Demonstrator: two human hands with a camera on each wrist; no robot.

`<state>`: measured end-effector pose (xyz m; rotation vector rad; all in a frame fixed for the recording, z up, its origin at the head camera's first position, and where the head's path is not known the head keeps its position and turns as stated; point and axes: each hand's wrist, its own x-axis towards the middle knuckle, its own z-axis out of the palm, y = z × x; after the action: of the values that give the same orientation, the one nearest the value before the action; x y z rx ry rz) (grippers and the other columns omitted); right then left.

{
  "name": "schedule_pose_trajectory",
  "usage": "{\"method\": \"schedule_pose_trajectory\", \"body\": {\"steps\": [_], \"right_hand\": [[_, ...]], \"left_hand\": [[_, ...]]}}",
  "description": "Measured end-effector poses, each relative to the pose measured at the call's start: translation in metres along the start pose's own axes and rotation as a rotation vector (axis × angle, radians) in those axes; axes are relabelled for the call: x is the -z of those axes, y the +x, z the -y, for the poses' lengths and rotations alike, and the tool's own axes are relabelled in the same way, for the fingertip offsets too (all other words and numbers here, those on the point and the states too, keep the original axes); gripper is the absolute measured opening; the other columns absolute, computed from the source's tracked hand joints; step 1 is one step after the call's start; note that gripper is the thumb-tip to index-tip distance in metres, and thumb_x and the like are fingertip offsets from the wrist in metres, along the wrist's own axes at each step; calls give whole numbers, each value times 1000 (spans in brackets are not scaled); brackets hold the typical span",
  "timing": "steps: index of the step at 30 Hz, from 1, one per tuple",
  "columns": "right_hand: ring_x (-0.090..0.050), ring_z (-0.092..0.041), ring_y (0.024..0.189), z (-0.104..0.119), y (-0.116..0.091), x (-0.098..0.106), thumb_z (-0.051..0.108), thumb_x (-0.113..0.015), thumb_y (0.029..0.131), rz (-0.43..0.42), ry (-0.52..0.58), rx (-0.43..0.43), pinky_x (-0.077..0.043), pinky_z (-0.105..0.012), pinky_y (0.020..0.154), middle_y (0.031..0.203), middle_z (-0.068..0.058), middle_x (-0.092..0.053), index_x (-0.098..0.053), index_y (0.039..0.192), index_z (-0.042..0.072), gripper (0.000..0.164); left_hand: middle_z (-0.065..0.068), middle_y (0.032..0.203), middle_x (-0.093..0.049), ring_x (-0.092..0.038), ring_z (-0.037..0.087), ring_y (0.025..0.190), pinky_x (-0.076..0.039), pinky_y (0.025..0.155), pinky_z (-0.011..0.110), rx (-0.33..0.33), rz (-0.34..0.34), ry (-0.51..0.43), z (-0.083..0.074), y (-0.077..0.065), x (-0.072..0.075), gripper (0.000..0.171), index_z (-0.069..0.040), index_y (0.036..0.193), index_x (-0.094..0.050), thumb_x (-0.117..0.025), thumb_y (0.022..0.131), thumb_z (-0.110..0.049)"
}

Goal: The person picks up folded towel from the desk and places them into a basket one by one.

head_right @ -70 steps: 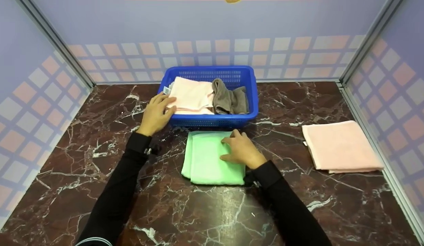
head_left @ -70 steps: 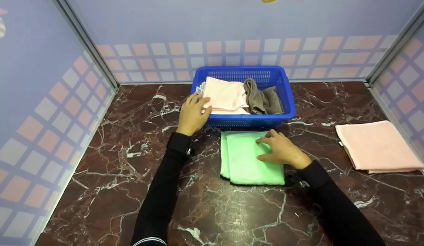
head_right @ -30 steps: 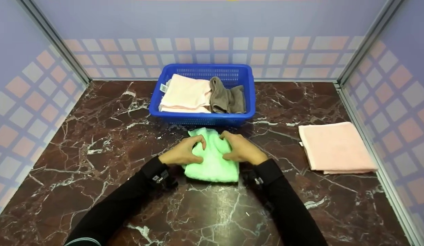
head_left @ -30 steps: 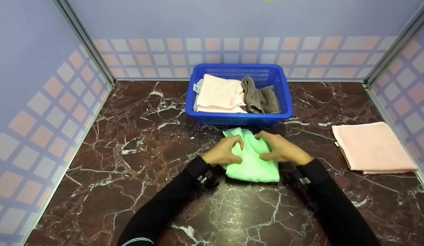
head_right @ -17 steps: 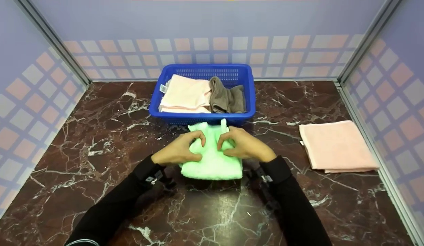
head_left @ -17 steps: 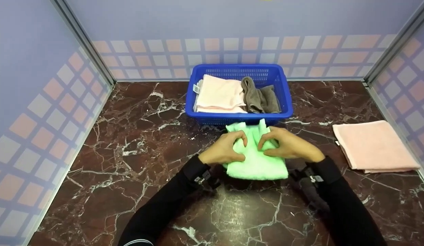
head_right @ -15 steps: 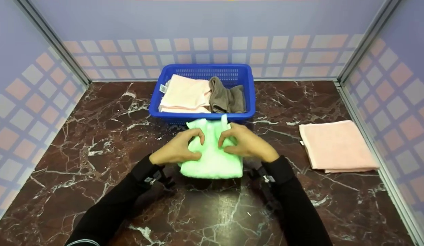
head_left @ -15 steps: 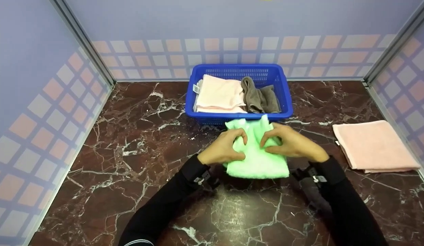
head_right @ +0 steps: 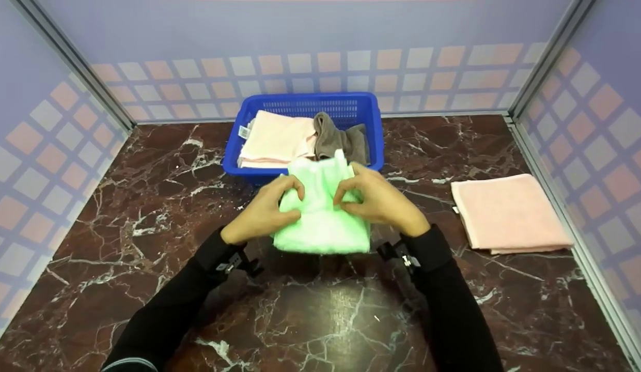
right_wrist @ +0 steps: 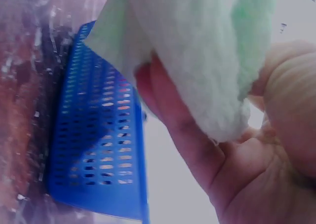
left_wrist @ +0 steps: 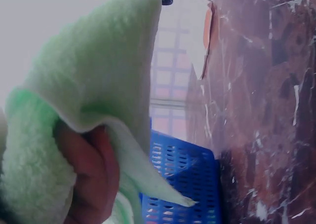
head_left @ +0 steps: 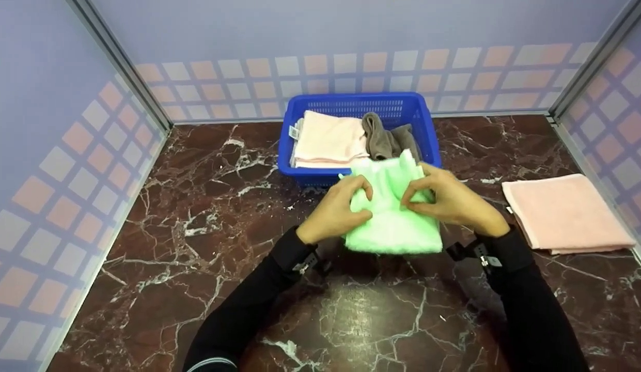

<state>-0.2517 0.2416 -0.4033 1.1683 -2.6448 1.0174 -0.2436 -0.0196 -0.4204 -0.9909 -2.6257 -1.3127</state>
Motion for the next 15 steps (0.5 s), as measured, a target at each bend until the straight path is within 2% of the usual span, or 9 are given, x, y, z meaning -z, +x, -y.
{"method": "schedule_pose_trajectory", "body": {"steps": [5, 10, 15], "right_hand": [[-51, -14, 82, -1, 10, 14, 2, -78, 75, -126, -77, -34, -48, -26, 65, 103, -5, -56, -75, 89, 16, 20], [-54, -21, 95, -13, 26, 25, 1, -76, 76, -243, -140, -88, -54, -39, 74, 112, -13, -56, -75, 98, 13, 26], [-53, -28, 97, -28, 43, 33, -1, -71, 79, -293, -225, -154, -52, -45, 81, 115, -18, -50, -71, 114, 13, 38]], "left_hand": [[2, 92, -43, -46, 16, 85, -43, 76, 29, -7, -94, 38, -2, 17, 5, 22, -17, 93, -56, -62, 73, -9], [3, 93, -40, -44, 15, 81, -44, 72, 26, -40, -208, 117, 3, 39, 1, 18, -15, 94, -63, -60, 79, -4], [8, 105, -45, -50, 15, 84, -48, 76, 22, -34, -251, 164, 8, 63, -6, 21, -9, 109, -66, -57, 91, -4]]}}
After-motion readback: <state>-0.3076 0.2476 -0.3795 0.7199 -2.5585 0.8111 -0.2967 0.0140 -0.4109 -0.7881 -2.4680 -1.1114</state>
